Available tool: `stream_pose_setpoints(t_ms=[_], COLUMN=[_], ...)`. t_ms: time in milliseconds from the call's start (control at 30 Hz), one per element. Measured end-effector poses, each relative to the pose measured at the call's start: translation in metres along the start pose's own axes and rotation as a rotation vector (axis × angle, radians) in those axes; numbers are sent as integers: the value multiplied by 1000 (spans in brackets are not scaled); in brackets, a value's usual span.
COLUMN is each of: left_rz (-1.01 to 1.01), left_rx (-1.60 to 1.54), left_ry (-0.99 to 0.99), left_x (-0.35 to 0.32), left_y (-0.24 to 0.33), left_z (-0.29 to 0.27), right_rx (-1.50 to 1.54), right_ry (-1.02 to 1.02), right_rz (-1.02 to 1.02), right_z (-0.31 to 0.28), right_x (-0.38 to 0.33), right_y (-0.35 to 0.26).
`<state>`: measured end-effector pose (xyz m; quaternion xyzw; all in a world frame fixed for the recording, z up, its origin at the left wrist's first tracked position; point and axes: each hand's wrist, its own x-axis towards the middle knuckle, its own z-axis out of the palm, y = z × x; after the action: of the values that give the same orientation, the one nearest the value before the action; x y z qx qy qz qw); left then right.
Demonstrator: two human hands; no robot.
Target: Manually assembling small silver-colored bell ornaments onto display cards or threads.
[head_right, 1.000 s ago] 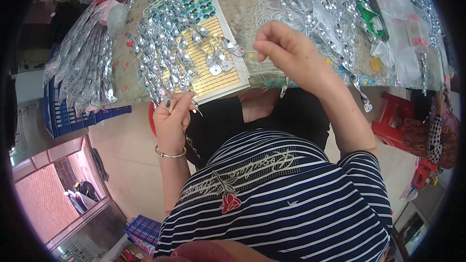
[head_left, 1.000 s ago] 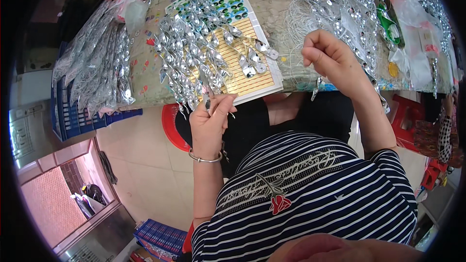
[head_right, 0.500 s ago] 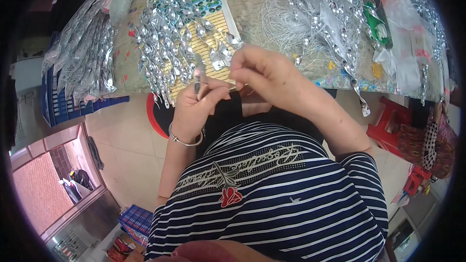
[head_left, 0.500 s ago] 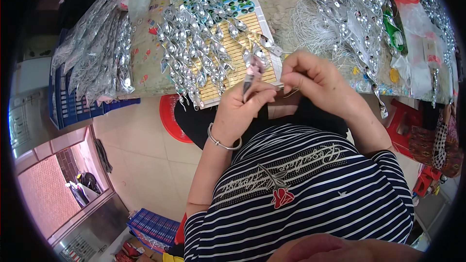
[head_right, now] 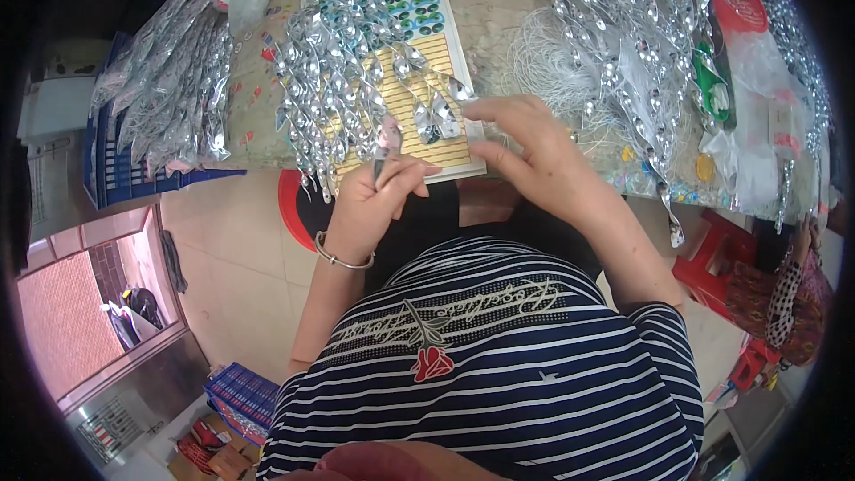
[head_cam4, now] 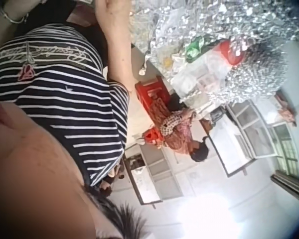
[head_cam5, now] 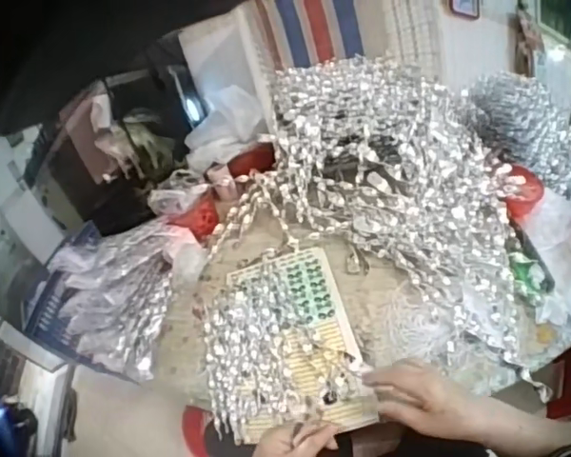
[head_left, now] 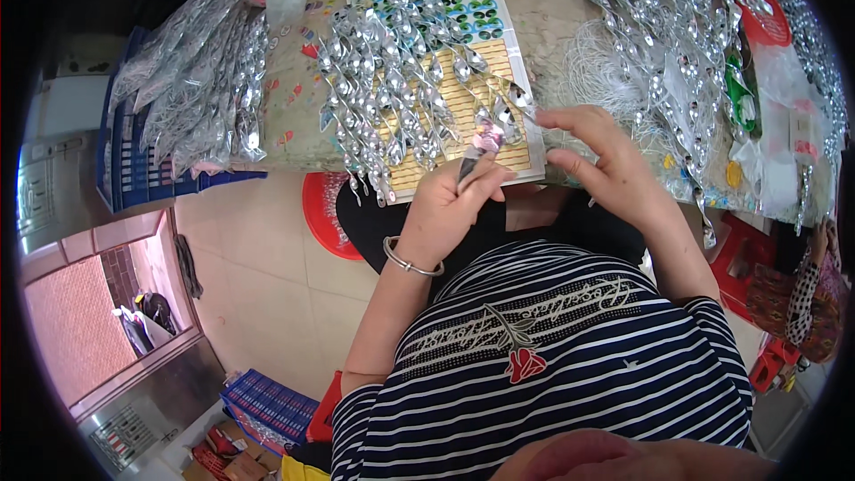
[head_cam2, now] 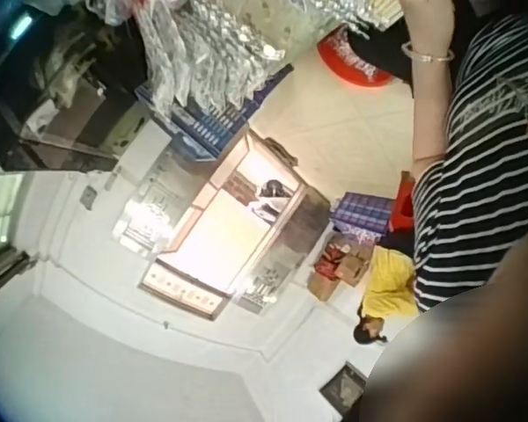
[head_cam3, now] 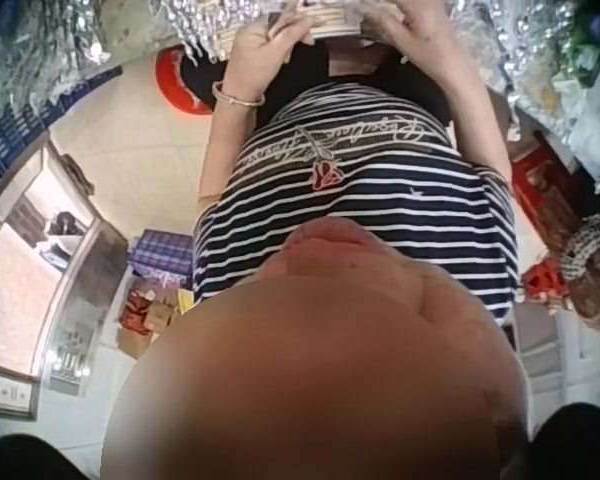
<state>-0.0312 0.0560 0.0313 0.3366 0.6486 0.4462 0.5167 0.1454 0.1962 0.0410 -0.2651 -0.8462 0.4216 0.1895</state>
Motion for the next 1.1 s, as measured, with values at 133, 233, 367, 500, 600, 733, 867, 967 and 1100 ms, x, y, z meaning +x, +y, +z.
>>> stream_pose_setpoints(t_ms=[133, 233, 367, 500, 600, 733, 867, 967, 1100], left_rz=[34, -30, -135, -171, -205, -68, -66, -46, 21], left_rx=[-21, -27, -92, -24, -6, -87, -263, -266, -322], left_ry=[-34, -54, -88, -147, -45, 46, -1, -36, -5], left_x=[6, 7, 5, 7, 5, 6, 3, 2, 0], left_y=[-6, -7, -6, -6, -3, -13, -11, -16, -12], left_z=[7, 3, 1, -4, -1, -3, -7, -6, 1], right_rx=[42, 139, 177, 109, 4, 167, 340, 512, 587], right_ry=[-95, -138, -171, -205, -198, -142, -88, -62, -111], right_rz=[-179, -73, 2, -37, -100, 130, 157, 183, 237], right_z=[14, 23, 31, 28, 19, 1, 2, 6, 12], right_x=[-1, 2, 3, 4, 4, 6, 2, 4, 7], right_y=[-7, -12, -6, -3, -2, -14, -12, -23, -29])
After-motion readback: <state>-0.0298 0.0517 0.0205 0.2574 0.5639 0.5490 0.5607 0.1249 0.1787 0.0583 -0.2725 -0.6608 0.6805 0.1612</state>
